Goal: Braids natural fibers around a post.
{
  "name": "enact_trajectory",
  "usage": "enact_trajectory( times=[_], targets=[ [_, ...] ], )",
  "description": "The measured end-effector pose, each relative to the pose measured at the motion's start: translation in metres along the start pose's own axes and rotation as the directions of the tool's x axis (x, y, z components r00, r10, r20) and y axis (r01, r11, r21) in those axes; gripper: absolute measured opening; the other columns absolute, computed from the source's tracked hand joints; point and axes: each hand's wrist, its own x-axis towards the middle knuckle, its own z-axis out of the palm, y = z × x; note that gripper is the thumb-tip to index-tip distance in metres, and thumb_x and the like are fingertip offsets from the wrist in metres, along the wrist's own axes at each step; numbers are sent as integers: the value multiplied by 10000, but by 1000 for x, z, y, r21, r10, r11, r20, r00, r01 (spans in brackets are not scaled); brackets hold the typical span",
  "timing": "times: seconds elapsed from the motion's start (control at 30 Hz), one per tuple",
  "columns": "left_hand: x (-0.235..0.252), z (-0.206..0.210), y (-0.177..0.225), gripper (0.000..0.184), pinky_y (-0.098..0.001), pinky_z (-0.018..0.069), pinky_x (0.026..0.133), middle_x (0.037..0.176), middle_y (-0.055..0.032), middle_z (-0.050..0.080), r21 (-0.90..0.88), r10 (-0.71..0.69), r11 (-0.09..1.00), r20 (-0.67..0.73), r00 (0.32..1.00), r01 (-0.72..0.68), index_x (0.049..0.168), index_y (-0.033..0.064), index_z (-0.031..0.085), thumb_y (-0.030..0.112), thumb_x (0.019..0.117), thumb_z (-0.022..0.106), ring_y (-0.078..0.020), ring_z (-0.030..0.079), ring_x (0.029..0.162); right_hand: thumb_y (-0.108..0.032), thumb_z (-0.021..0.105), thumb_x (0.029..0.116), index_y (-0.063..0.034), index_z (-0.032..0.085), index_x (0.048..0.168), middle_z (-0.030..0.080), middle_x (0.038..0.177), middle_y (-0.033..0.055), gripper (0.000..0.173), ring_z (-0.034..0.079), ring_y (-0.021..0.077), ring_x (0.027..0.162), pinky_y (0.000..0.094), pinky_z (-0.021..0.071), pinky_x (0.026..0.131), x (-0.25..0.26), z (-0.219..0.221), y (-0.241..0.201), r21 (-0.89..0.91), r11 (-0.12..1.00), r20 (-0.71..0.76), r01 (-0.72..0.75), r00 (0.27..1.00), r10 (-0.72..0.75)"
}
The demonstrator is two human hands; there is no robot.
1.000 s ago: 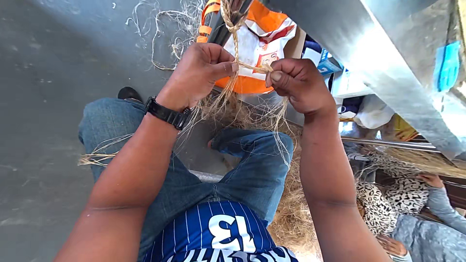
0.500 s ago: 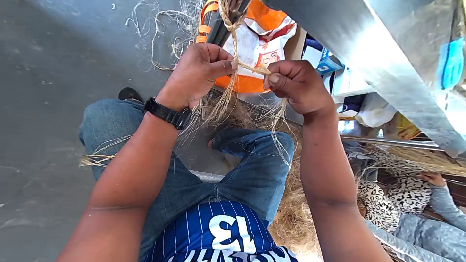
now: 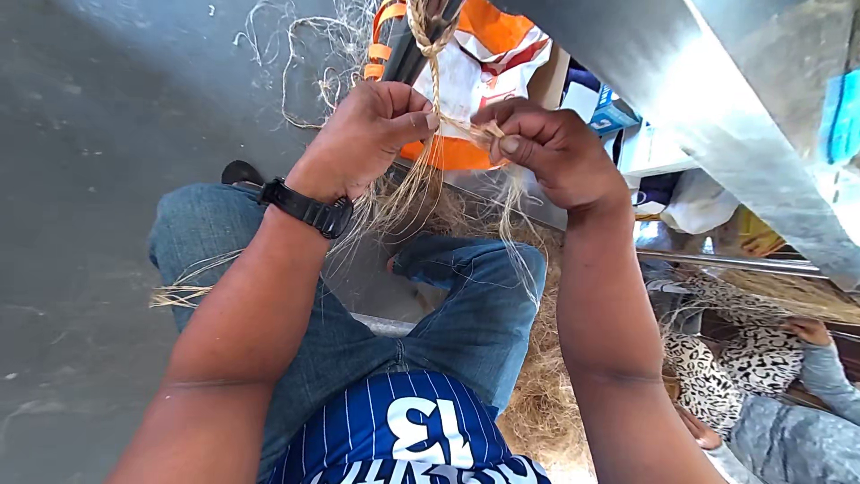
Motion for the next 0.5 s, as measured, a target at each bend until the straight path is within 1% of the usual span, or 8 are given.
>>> enact_trajectory(
  times=[0.03,0.1,0.13,0.2,0.27,0.3,0.37,0.5],
  targets=[
    [0,0,-1,86,-160,328,444,718,77,606,9,1,1000,-3,1000,-1,938,117,660,136,1016,628,-2,427,510,-196,520,1050,-55,727,988,586,1436,102,258,558,183,1329,358,490,1099,3,2,1,5,1000,-18,9,1000,-9],
    [1,2,-1,84,-162,333,448,729,75,613,30,-1,1000,-12,1000,2,940,120,658,149,1015,636,-6,437,517,-164,508,1048,-41,721,1000,584,1446,126,251,535,216,1369,387,464,1137,11,11,-1,70,997,-67,24,998,-19],
    [1,2,0,79,-163,336,450,731,75,615,42,0,999,-23,1000,1,942,119,659,152,1012,643,-6,441,519,-147,509,1049,-39,721,1017,631,1391,111,240,578,192,1316,371,490,1101,15,16,-4,119,993,-81,9,997,1],
    [2,3,-1,68,-160,372,478,745,74,628,73,26,997,-45,999,-23,946,116,668,153,1002,660,-2,477,549,-136,520,1051,-33,716,1055,716,1182,65,222,664,129,1082,323,549,955,25,28,-14,222,973,-89,-67,992,88],
    [3,3,-4,53,-188,505,639,798,64,660,125,79,989,-51,996,-72,956,103,676,144,989,676,-16,590,685,-128,519,1058,-43,691,1013,703,976,29,196,666,115,904,310,576,847,34,37,-23,287,945,-88,-158,978,191],
    [3,3,-6,52,-214,530,699,813,53,661,149,102,984,-58,993,-92,957,92,674,137,981,683,-32,613,733,-122,520,1061,-43,682,997,696,930,24,191,663,115,865,300,575,813,38,39,-27,315,929,-92,-197,967,237],
    [3,2,-6,65,-240,544,734,841,39,677,223,121,970,-83,989,-100,959,87,690,151,966,699,-47,634,773,-109,527,1060,-35,670,977,689,869,20,181,671,112,819,284,584,779,46,42,-31,330,912,-115,-244,948,296],
    [2,3,-4,107,-225,527,669,833,56,684,341,125,937,-125,984,-75,962,105,708,211,954,723,-27,616,708,-101,536,1055,-22,689,962,684,827,25,196,655,108,763,269,570,730,51,42,-30,317,906,-104,-282,939,328]
  ],
)
